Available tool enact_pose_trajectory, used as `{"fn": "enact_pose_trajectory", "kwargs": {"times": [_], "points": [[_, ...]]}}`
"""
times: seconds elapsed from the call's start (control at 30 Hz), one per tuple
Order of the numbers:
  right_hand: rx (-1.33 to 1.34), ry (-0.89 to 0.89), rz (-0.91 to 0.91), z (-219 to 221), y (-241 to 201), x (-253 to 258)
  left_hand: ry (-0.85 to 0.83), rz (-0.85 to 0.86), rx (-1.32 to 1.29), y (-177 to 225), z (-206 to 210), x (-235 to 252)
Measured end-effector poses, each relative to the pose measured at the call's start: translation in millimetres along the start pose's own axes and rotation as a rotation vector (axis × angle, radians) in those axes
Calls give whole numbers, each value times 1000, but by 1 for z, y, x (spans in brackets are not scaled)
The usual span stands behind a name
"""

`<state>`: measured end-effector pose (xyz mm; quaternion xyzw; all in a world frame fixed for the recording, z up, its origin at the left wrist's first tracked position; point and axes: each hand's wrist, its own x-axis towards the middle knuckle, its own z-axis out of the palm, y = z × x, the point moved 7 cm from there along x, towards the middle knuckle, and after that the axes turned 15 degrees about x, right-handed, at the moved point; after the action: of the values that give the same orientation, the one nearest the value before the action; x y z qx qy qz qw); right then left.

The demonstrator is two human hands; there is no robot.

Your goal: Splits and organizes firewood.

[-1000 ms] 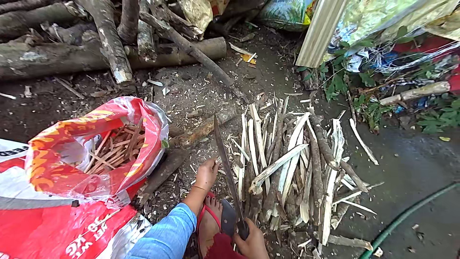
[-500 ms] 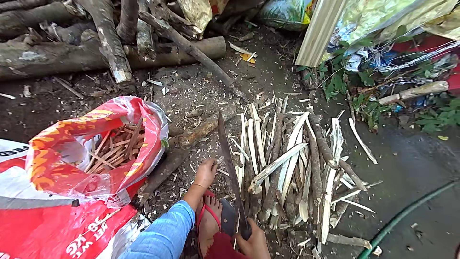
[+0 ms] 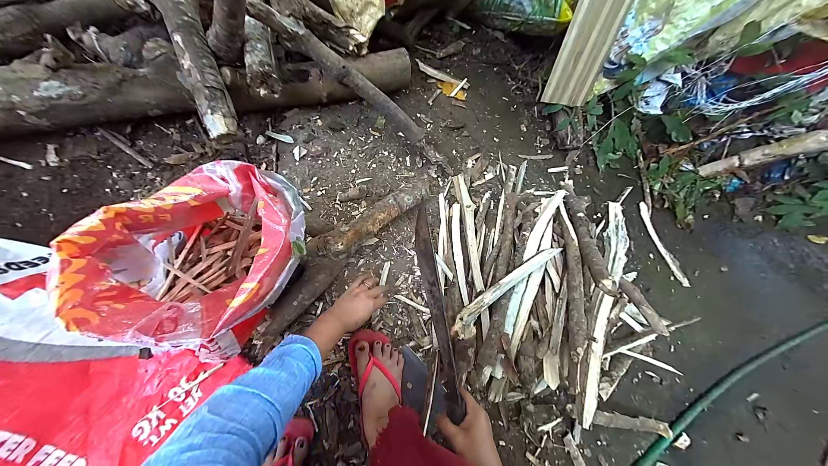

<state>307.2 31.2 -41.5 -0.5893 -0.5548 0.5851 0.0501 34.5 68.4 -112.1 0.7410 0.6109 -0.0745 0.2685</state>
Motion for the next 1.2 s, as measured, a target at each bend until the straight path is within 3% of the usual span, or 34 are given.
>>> {"fn": "enact_pose_trajectory", "kwargs": {"times": [0.2,0.4,0.6,1.2], "points": [[32,13,15,-3,-3,1,-1,112,163,3,-11,7],[47,12,-12,-3,-8,-1,312,-177,-371,-3,-60,4],[-9,-10,-6,3,-18,-4,532,-302,-651,-3,-55,3],[-77,-60,54,15,-15,3,693,-365,-549,7,-48,1]]}}
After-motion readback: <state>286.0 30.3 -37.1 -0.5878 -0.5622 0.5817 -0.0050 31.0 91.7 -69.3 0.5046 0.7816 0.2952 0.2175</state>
